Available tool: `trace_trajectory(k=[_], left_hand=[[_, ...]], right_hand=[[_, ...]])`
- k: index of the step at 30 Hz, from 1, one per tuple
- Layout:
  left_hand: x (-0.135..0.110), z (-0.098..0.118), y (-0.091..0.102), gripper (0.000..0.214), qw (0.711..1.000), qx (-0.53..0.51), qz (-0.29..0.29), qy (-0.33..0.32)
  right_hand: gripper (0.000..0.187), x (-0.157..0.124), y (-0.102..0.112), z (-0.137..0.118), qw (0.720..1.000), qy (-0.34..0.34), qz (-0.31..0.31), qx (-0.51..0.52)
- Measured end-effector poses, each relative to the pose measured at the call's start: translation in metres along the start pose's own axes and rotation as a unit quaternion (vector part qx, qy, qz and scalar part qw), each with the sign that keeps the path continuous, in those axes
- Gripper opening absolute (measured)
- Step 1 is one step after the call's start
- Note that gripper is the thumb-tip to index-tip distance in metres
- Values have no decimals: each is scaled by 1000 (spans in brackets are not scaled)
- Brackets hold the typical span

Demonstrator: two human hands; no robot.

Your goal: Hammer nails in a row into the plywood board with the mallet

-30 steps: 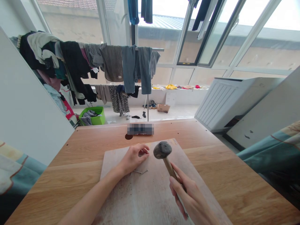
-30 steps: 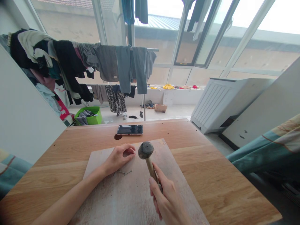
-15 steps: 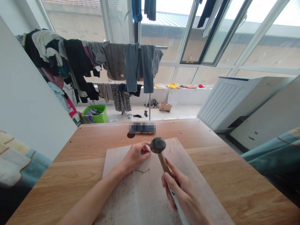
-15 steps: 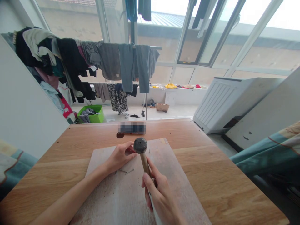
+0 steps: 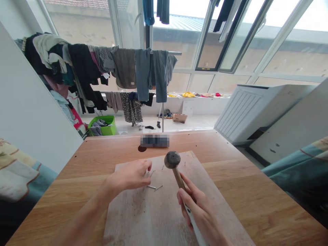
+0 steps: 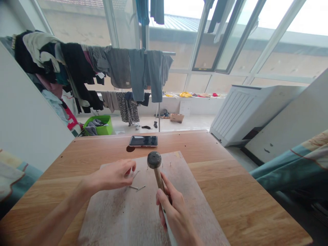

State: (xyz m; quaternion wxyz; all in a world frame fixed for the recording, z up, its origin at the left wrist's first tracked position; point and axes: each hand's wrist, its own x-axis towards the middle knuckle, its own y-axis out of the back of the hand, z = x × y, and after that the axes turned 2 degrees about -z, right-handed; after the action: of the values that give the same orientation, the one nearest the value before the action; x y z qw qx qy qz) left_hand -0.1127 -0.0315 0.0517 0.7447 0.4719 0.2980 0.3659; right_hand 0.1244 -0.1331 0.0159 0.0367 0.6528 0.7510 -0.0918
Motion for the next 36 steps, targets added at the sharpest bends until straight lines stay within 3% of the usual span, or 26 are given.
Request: trace_trajectory(k=[3,8,11,15,17,20,26,36], left_hand=[[-1,15,-4,11,998,63,-3,15],[12,29,-21,29,996,86,8,18],[15,23,-23,33,998,58,25,-19],[19,2,-22,24,987,-122,91,-58],[22,-8,-23,16,968,-213,118,-56],[26,-19,-27,14,951,-288,112,-24],[24,-18,-28,17,938,-331,98,-21],[23,-22,-35,11,943,-315,98,-32]], right_hand=[[69,1,0,-1,1000,4,4,4],[71,1,0,-1,1000,-1,10,-3],[72,1,0,-2,1000,-1,12,-7],[73,2,-1,-3,1000,-3,17,-7],[73,2,-1,-3,1000,0,17,-9],[72,1,-1,-4,1000,4,18,-11],[72,1,-2,-5,1000,-1,13,-7],[69,0,-2,-5,1000,2,12,7]])
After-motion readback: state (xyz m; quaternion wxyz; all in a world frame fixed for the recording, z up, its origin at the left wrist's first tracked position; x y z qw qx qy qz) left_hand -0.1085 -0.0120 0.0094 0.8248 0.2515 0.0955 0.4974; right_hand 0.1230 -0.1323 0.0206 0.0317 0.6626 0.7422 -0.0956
